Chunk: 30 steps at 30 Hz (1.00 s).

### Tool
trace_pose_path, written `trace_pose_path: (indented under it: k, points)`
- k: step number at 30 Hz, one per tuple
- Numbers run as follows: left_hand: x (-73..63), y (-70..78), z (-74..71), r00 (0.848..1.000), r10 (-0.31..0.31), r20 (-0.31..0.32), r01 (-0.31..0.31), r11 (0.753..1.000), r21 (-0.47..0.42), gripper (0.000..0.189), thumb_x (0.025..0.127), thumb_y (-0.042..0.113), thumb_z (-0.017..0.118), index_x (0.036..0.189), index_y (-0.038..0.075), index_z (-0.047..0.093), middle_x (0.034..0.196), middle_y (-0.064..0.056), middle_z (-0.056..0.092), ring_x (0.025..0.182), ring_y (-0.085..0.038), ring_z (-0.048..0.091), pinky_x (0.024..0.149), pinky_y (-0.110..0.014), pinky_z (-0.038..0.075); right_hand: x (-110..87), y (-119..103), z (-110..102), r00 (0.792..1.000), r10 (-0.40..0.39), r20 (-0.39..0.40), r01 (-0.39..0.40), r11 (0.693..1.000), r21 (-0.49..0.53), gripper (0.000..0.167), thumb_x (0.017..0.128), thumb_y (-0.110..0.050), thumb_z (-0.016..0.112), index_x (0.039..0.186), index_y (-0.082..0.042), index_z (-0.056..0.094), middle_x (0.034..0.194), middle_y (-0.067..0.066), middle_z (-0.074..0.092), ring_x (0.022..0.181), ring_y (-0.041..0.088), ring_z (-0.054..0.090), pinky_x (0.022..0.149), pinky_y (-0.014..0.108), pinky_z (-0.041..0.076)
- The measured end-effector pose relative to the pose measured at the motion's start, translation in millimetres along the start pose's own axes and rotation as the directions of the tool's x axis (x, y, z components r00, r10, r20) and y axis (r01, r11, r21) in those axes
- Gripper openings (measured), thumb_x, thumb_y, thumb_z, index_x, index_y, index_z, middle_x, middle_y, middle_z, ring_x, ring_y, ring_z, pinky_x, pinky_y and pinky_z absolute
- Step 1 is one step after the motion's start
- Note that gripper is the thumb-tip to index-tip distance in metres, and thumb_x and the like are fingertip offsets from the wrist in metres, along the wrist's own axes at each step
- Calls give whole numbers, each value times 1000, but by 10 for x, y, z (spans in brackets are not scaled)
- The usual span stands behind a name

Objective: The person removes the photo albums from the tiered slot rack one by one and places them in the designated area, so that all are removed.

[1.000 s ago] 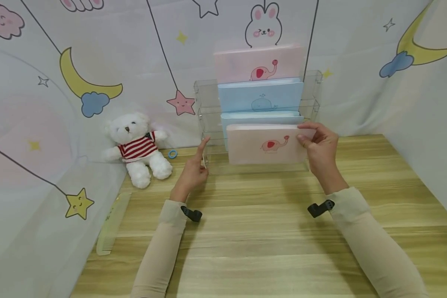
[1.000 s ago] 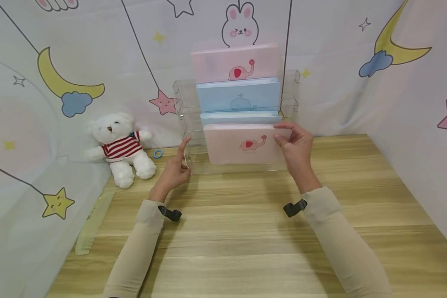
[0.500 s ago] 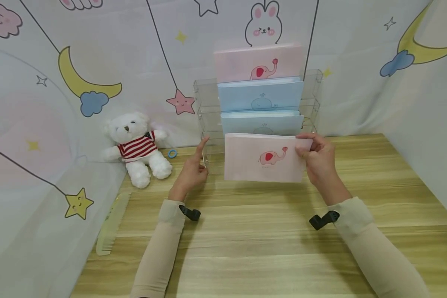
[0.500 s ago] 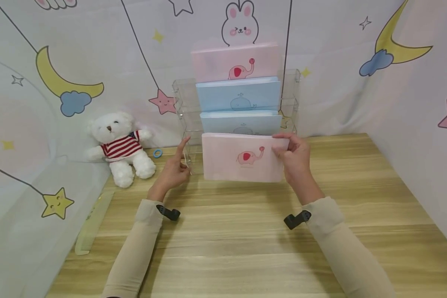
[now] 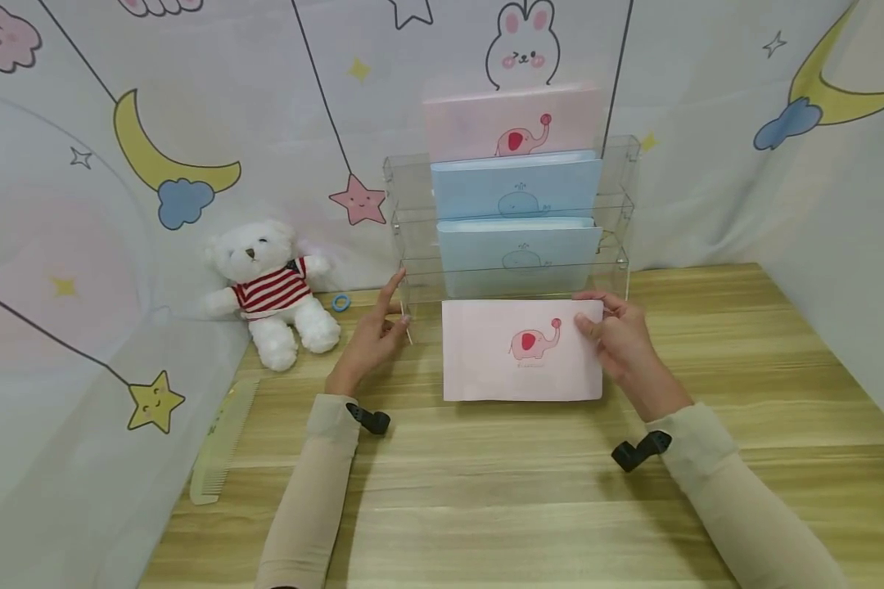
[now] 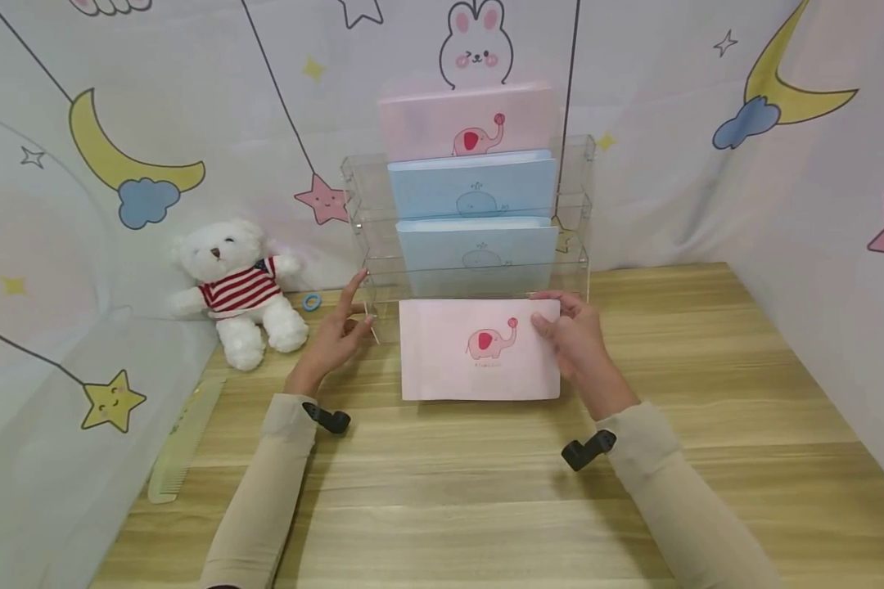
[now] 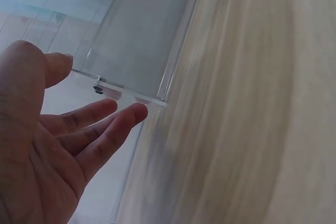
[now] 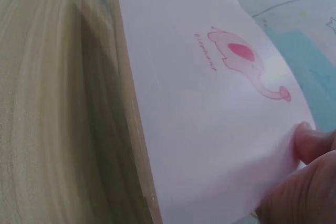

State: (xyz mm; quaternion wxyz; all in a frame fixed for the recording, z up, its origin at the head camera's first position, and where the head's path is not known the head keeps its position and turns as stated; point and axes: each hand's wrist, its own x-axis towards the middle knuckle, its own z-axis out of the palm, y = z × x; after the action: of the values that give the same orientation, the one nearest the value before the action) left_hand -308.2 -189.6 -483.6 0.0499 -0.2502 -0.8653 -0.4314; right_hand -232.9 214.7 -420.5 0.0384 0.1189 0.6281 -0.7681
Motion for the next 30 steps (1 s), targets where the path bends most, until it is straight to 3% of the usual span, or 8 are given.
trace_pose_path:
  k: [4, 11, 14, 21, 30]
  points:
    - [5, -1, -11, 1000, -1, 2, 1, 1000, -6, 79, 112, 19, 57, 173, 43, 12, 141, -31, 67, 98, -40, 80, 85, -51, 61, 17, 100, 11, 999, 14, 46, -14, 1000, -11, 35, 103, 7, 61, 103, -25, 76, 120, -4, 60, 102, 11, 64, 86, 17, 58]
    - [2, 29, -29, 1000, -16, 16, 16, 1000, 2, 78, 113, 23, 55, 172, 46, 10, 142, -29, 67, 93, -37, 81, 82, -47, 60, 19, 258, 62, 992, 63, 111, -62, 998, -10, 39, 103, 8, 59, 97, -26, 74, 101, -10, 66, 91, 4, 66, 80, 19, 57]
    - [6, 34, -29, 1000, -12, 16, 12, 1000, 11, 79, 113, 22, 56, 172, 45, 10, 141, -28, 68, 91, -36, 80, 82, -46, 59, 39, 309, 79, 990, 80, 119, -80, 997, -5, 37, 103, 8, 59, 98, -25, 74, 96, -11, 68, 88, 4, 67, 79, 20, 57]
    - [3, 48, -32, 1000, -12, 17, 12, 1000, 14, 79, 112, 22, 56, 173, 44, 10, 139, -28, 69, 90, -35, 80, 82, -45, 58, 149, 409, 119, 992, 88, 89, -84, 995, -54, 33, 102, 7, 63, 101, -24, 75, 103, -8, 65, 89, 6, 67, 79, 21, 57]
    - [3, 35, -18, 1000, -14, 23, 14, 1000, 19, 79, 112, 22, 55, 173, 44, 9, 140, -30, 68, 91, -35, 80, 84, -47, 60, 234, 493, 173, 992, 112, 49, -105, 987, -125, 25, 102, 3, 66, 120, -14, 72, 111, -1, 67, 87, 7, 68, 77, 22, 59]
